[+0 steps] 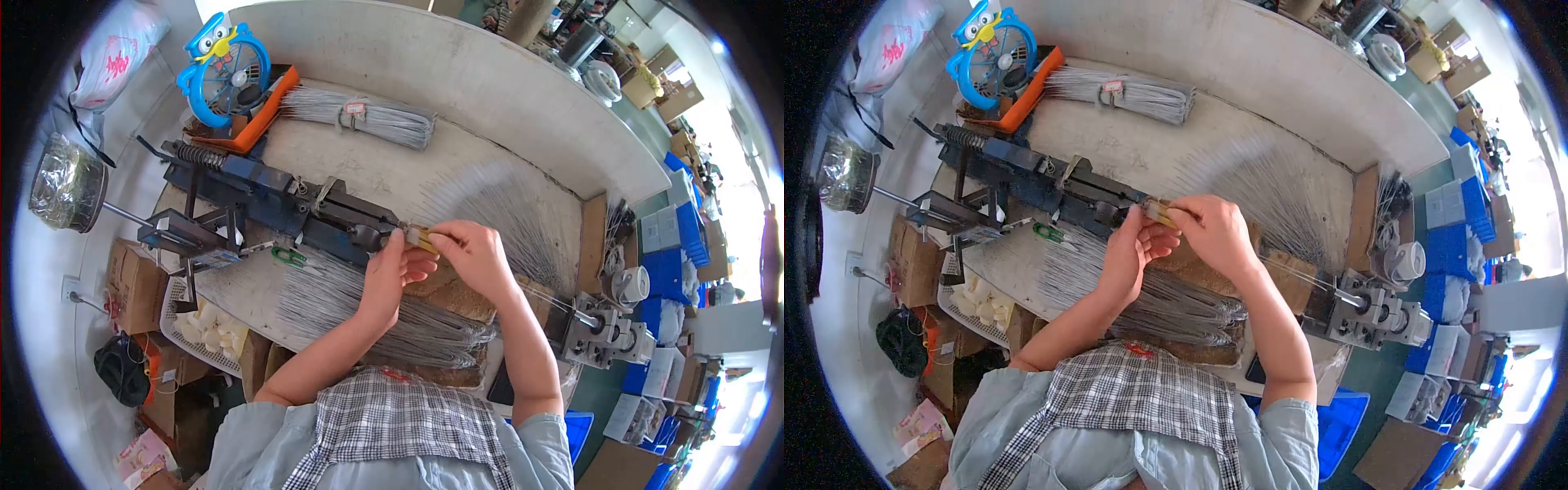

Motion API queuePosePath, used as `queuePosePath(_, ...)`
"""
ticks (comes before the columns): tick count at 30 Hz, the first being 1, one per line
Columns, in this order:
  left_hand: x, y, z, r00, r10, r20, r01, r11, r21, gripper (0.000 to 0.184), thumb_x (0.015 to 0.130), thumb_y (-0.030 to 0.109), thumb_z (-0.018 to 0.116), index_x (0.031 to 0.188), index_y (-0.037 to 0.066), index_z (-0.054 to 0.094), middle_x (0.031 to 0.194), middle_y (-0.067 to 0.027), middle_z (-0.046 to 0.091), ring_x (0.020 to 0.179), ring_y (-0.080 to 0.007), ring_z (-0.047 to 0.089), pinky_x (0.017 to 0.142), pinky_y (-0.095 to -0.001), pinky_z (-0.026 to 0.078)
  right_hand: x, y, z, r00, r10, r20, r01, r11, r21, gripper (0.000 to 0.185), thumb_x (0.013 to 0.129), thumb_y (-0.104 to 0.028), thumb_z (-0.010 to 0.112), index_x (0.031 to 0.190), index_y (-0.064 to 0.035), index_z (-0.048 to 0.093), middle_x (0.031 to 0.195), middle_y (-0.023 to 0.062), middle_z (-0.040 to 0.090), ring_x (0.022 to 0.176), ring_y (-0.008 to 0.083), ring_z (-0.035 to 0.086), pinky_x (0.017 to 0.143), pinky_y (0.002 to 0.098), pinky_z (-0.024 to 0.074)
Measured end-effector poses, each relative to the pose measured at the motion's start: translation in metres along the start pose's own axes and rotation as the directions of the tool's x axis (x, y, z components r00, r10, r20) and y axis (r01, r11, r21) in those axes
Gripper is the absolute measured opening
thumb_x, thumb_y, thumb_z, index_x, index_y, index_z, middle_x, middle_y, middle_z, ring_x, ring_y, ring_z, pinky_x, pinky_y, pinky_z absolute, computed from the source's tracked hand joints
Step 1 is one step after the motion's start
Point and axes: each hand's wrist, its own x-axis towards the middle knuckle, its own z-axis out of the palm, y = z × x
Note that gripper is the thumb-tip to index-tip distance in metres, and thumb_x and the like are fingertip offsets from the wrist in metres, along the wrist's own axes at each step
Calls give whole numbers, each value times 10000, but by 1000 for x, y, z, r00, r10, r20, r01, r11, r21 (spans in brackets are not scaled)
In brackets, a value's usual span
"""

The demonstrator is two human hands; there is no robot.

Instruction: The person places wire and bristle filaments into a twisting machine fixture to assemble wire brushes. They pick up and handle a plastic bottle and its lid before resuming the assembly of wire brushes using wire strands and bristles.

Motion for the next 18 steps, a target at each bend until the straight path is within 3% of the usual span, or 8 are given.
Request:
queuePosePath(2,1,2,1,999,-5,-32,2,995,-96,435,1009,426,398,1012,33,586,904,-60,666,826,-132,618,770,-276,460,-2,3,6,964,-246,-100,226,957,-183,248,779,-220,695,949,-39,702,878,103,688,872,290,618,794,385,488)
queuePosePath(5,2,-4,3,996,23,-83,-37,984,-173,408,1009,413,396,1058,49,574,999,-57,647,921,-139,603,843,-301,443,-6,-3,19,850,-495,-179,383,816,-432,283,719,-230,728,937,-56,682,882,51,672,948,257,589,804,390,468)
queuePosePath(7,1,-6,4,997,28,-73,-42,981,-189,382,1010,395,395,1127,69,557,1101,-43,616,991,-137,581,907,-328,429,-5,-2,31,833,-501,-235,352,807,-474,282,714,-231,731,939,-70,677,896,39,663,969,243,577,806,383,455)
queuePosePath(10,0,-7,6,997,39,-69,-57,957,-284,301,993,322,463,1029,45,575,958,-47,642,874,-131,607,819,-298,461,-7,1,34,794,-529,-298,331,789,-518,281,705,-216,732,957,-103,681,933,12,642,998,226,556,801,369,435)
queuePosePath(15,4,-16,3,988,137,-67,-151,946,-287,140,951,170,545,1013,48,578,945,-38,637,854,-104,612,792,-283,492,-11,6,27,708,-654,-265,427,696,-577,259,700,-187,733,954,-149,698,966,4,629,1010,233,553,806,369,442)
queuePosePath(18,3,-18,6,986,155,-67,-167,948,-270,115,942,136,554,1003,45,584,946,-41,638,852,-105,620,795,-286,505,-10,15,26,744,-614,-263,427,740,-519,239,704,-181,733,941,-162,708,966,8,631,1018,241,555,822,380,452)
